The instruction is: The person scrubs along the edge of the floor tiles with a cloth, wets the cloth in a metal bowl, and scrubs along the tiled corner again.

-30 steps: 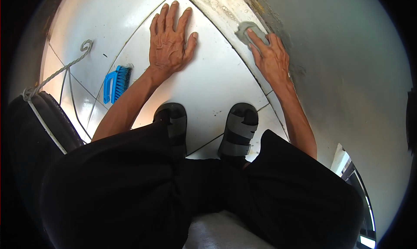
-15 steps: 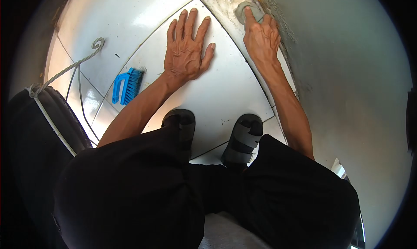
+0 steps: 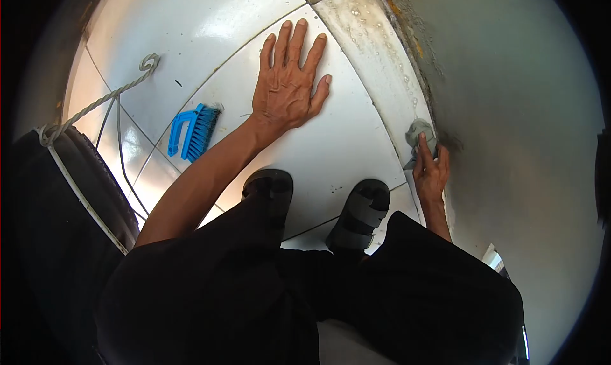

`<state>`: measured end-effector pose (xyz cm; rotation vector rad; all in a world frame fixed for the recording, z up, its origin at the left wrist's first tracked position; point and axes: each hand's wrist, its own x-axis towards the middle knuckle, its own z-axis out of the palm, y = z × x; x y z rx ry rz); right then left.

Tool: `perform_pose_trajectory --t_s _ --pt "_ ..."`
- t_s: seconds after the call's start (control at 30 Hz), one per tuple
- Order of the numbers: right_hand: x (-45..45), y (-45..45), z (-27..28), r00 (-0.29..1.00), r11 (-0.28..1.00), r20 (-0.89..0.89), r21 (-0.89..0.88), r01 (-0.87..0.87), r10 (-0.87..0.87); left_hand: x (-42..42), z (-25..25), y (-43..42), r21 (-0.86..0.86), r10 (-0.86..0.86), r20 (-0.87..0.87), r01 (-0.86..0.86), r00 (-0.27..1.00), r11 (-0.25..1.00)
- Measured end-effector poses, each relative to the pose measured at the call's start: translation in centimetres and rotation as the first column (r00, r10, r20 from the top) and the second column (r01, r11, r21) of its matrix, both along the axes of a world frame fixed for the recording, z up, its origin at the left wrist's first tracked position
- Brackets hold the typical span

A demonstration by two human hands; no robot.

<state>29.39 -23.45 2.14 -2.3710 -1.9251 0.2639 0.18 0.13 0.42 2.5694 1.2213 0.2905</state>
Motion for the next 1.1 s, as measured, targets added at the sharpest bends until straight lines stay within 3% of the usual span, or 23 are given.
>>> perform_pose_trajectory --t_s 0.13,0.23,0.27,0.37,0.43,0.5,0.6,0.7,0.77,0.93,1.1 --pt "-3.7 11.4 -1.7 0.995 0.977 -0.006 0.188 -0.097 0.100 0.1 0.1 0.2 -0.003 0.007 -0.002 -0.007 1.000 1.000" --pt "-7.3 21.8 -2.0 0.997 0.984 -0.006 0.158 -0.079 0.081 0.1 0.3 0.2 -0.003 0.009 0.005 -0.009 1.000 1.000" --pt "-7.9 24.8 -3.1 0.993 0.959 0.032 0.255 -0.121 0.117 0.1 0.3 0.3 -0.005 0.014 0.014 -0.014 1.000 1.000" --pt "-8.6 30.6 -2.4 0.986 0.949 0.015 0.272 -0.162 0.164 0.1 0.5 0.3 0.006 0.019 0.023 -0.019 1.000 1.000" --pt "-8.3 30.0 -1.1 0.977 0.954 -0.050 0.230 -0.192 0.208 0.0 0.4 0.2 0.013 0.024 0.043 -0.024 0.999 1.000" --pt "-7.1 25.3 0.7 0.979 0.935 -0.053 0.311 -0.170 0.196 -0.1 0.4 0.2 0.007 0.026 0.046 -0.027 0.999 1.000" --pt "-4.4 15.0 3.3 0.978 0.990 -0.158 0.062 -0.125 0.134 -0.1 0.2 0.1 -0.021 0.033 0.041 -0.032 0.999 0.999" --pt "-1.2 5.2 2.2 0.975 0.989 -0.170 0.001 -0.145 0.143 -0.1 0.1 0.2 -0.033 0.016 -0.009 -0.016 1.000 0.999" --pt "-1.5 4.6 0.8 0.966 0.984 -0.189 0.033 -0.175 0.178 -0.2 0.1 0.1 -0.054 0.012 -0.017 -0.013 1.000 0.998" --pt "-5.1 15.5 -0.4 0.928 0.933 -0.180 0.218 -0.286 0.326 0.1 0.3 0.3 -0.071 0.015 0.000 -0.015 1.000 0.997" --pt "-9.9 31.1 -3.7 0.936 0.902 -0.126 0.335 -0.273 0.330 0.1 0.6 0.3 -0.032 0.020 0.027 -0.019 0.999 0.999"
